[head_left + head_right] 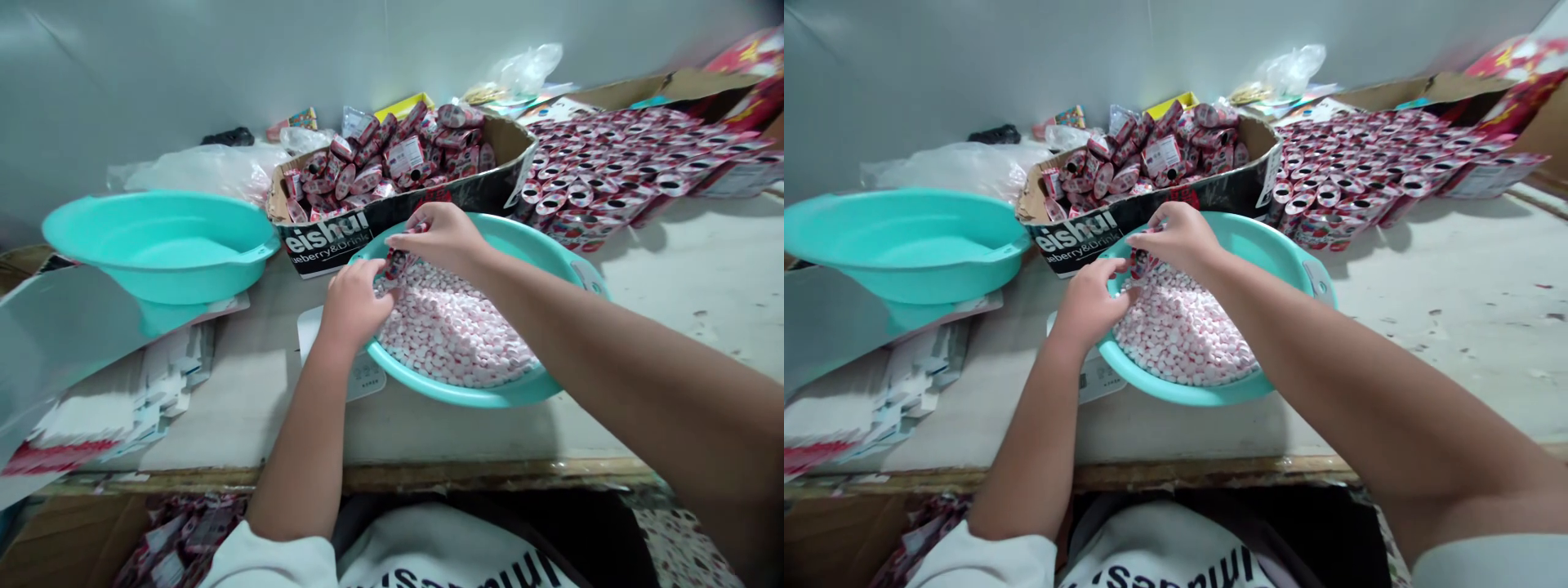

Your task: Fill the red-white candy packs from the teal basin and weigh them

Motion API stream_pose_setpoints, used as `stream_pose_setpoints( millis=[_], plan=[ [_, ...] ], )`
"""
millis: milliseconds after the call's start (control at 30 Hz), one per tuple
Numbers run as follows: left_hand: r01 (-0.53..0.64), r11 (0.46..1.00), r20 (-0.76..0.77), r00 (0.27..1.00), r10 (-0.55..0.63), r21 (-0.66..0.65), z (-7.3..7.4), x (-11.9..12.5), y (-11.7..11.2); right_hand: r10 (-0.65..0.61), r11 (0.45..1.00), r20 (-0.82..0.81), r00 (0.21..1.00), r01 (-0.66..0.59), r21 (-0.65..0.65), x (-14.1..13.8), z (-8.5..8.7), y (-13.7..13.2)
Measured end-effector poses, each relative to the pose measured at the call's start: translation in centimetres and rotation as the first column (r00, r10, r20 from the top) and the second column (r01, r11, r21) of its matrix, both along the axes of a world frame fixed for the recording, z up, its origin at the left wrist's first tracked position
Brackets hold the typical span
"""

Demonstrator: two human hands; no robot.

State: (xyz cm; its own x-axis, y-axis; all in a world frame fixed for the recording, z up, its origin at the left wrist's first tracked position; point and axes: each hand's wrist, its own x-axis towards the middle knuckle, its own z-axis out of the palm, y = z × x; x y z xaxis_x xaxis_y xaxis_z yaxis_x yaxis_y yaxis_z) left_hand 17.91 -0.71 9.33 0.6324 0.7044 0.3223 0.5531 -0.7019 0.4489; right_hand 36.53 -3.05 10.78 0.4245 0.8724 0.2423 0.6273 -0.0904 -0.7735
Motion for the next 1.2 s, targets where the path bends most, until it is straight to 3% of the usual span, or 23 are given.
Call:
stream_pose_setpoints(
  millis=[133, 267, 400, 467, 533, 667, 767, 833, 900, 967, 1033, 1200],
  plan=[
    [-0.02, 0.999, 0.091, 0.996, 0.023, -0.029, -0.3, -0.1, 0.1, 0.049, 0.998, -0.223, 0.974, -0.054, -0.019, -0.6, 0.6, -0.2],
    [-0.007, 1.0, 0.308, 0.951, 0.001, 0.017, -0.8, 0.0, 0.2, 0.083, 0.992, -0.49, 0.868, -0.121, -0.047, -1.2, 1.1, -0.6],
    [0.018, 0.986, 0.373, 0.924, -0.08, 0.166, 0.2, -1.4, -0.1, 0.289, 0.955, -0.486, 0.825, -0.284, 0.086, -1.6, 0.9, -0.7],
    [-0.085, 0.969, 0.427, 0.904, -0.022, 0.231, 1.0, -3.6, 0.0, 0.379, 0.923, -0.457, 0.805, -0.363, 0.125, -1.3, 0.7, -0.7],
    [-0.257, 0.942, 0.522, 0.846, 0.111, 0.216, 1.6, -6.5, 0.2, 0.423, 0.904, -0.336, 0.841, -0.414, 0.103, -0.9, 0.5, -0.6],
    [-0.364, 0.927, 0.57, 0.782, 0.253, 0.088, 1.2, -12.0, 0.8, 0.365, 0.93, 0.096, 0.926, -0.358, -0.089, -0.2, 0.5, -0.2],
    [-0.347, 0.938, 0.474, 0.83, 0.295, 0.024, -1.1, -13.5, 0.8, 0.294, 0.932, 0.216, 0.931, -0.229, -0.281, 0.0, 0.6, -0.1],
    [-0.281, 0.959, 0.358, 0.893, 0.272, -0.03, -3.1, -13.4, 0.6, 0.315, 0.884, 0.236, 0.919, -0.193, -0.426, 0.0, 0.5, -0.2],
    [-0.202, 0.971, 0.269, 0.935, 0.231, -0.131, -4.7, -13.2, 0.4, 0.411, 0.783, 0.218, 0.885, -0.22, -0.581, 0.1, 0.2, -0.4],
    [-0.132, 0.966, 0.25, 0.95, 0.188, -0.223, -5.3, -13.0, 0.4, 0.492, 0.69, 0.18, 0.852, -0.255, -0.677, 0.1, -0.1, -0.5],
    [-0.083, 0.972, 0.298, 0.943, 0.149, -0.222, -4.3, -13.0, 0.8, 0.519, 0.666, 0.166, 0.839, -0.275, -0.694, 0.1, -0.6, -0.5],
    [-0.052, 0.998, 0.496, 0.866, 0.062, -0.035, 1.3, -12.4, 3.2, 0.551, 0.68, 0.184, 0.814, -0.311, -0.664, 0.7, -1.7, 0.1]
  ],
)
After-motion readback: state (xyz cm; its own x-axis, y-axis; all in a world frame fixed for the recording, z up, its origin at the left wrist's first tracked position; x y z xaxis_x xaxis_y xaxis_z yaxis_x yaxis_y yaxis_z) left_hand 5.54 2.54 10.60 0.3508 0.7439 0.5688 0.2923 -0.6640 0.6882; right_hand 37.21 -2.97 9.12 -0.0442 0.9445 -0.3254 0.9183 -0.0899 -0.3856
